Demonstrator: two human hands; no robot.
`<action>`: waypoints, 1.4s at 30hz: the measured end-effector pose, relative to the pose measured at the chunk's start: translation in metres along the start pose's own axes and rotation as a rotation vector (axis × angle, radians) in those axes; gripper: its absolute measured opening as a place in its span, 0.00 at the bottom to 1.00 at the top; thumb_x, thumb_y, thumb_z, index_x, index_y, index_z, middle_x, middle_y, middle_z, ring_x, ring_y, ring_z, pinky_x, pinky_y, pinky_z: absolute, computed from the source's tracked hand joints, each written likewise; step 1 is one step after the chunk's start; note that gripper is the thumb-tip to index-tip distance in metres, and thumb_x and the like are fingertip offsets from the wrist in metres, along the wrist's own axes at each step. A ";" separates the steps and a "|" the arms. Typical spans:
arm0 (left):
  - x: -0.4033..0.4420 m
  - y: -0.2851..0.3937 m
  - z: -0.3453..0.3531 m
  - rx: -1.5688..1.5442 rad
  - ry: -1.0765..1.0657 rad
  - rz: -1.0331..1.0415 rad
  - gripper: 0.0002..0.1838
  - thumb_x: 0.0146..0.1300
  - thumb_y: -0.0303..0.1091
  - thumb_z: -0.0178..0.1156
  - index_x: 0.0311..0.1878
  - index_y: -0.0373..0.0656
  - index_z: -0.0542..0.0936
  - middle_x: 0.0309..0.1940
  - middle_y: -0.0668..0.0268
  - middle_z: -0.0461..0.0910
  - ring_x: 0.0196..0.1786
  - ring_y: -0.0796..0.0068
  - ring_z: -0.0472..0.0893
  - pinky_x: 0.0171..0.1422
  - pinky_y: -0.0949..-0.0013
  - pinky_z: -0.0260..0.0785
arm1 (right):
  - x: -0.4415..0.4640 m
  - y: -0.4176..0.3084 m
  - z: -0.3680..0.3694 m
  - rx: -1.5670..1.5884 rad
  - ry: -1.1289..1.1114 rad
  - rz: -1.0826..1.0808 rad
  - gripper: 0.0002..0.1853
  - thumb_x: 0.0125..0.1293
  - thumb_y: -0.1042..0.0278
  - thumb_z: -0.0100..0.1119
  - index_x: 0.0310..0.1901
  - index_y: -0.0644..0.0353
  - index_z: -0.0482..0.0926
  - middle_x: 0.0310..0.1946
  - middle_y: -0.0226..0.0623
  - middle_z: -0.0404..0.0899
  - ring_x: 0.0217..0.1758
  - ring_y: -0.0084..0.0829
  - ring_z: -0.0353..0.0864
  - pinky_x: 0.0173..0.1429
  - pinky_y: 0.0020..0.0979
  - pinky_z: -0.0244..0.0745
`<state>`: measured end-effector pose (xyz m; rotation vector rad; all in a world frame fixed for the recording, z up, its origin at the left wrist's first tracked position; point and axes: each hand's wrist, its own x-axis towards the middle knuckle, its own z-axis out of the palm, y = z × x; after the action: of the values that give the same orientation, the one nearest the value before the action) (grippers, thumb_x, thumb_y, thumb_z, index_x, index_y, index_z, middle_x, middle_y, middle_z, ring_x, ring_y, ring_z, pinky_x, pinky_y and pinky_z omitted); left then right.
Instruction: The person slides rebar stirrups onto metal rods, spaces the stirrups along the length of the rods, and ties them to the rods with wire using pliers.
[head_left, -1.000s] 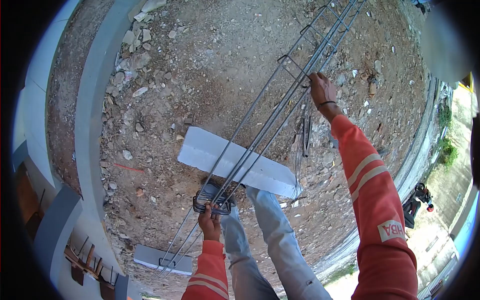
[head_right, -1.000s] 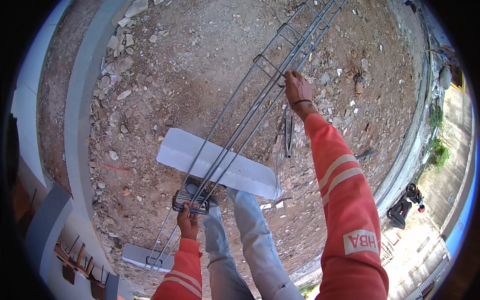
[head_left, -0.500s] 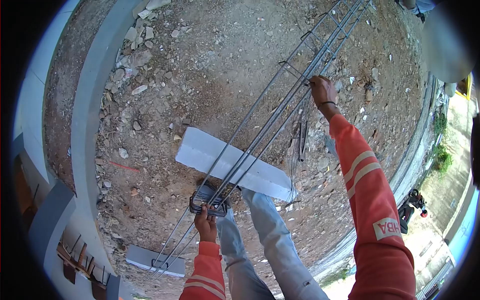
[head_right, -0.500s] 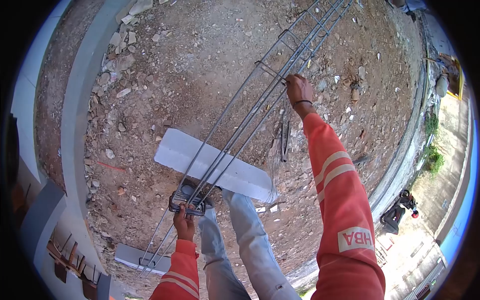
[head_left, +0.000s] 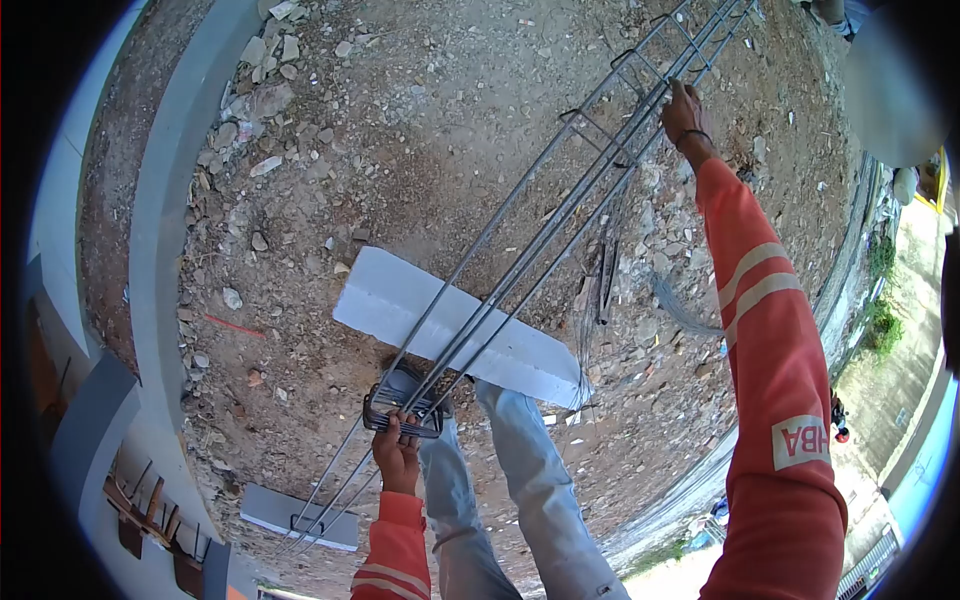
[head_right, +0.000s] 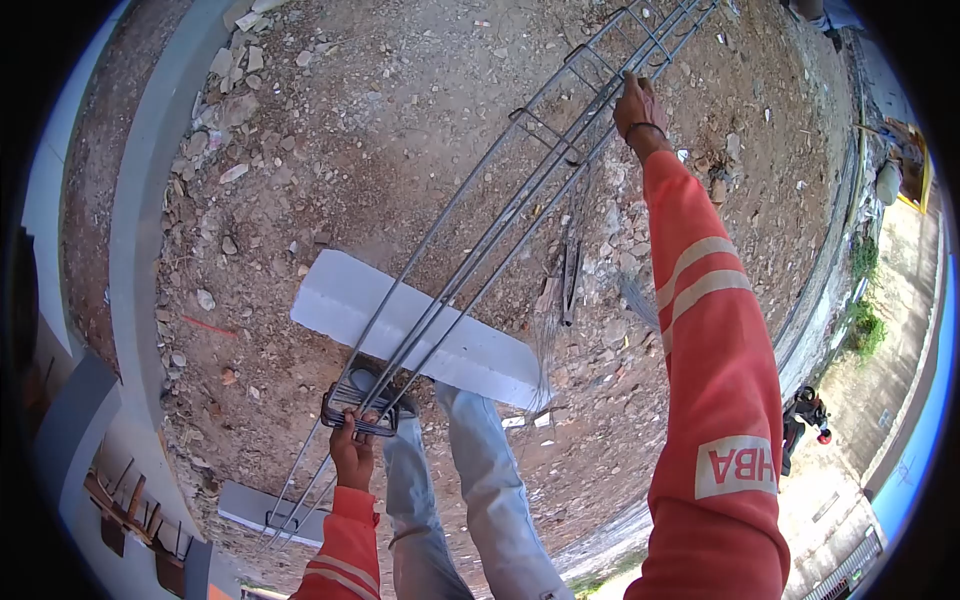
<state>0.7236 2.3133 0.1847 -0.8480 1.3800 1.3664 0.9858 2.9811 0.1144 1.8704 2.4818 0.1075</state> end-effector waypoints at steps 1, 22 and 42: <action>-0.001 0.000 0.001 -0.003 0.007 -0.003 0.13 0.65 0.31 0.64 0.50 0.41 0.76 0.41 0.68 0.79 0.47 0.71 0.80 0.56 0.67 0.75 | 0.006 0.001 0.005 -0.001 -0.006 -0.005 0.21 0.61 0.68 0.54 0.57 0.48 0.77 0.55 0.42 0.78 0.54 0.51 0.79 0.53 0.47 0.75; 0.000 -0.004 -0.004 -0.005 0.037 0.026 0.13 0.64 0.34 0.65 0.49 0.42 0.77 0.42 0.68 0.80 0.47 0.70 0.80 0.55 0.66 0.75 | -0.006 -0.012 0.003 0.009 -0.047 0.185 0.17 0.64 0.68 0.51 0.51 0.40 0.84 0.44 0.54 0.82 0.49 0.54 0.82 0.54 0.47 0.77; 0.003 -0.006 -0.002 -0.035 0.007 0.036 0.13 0.66 0.32 0.63 0.50 0.40 0.76 0.42 0.67 0.79 0.47 0.69 0.80 0.58 0.65 0.74 | -0.066 -0.052 -0.038 0.159 0.040 -0.001 0.14 0.63 0.56 0.59 0.48 0.48 0.81 0.44 0.40 0.81 0.47 0.48 0.81 0.48 0.45 0.77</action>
<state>0.7278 2.3109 0.1804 -0.8559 1.3859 1.4201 0.9514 2.9020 0.1476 1.9428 2.5889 -0.0542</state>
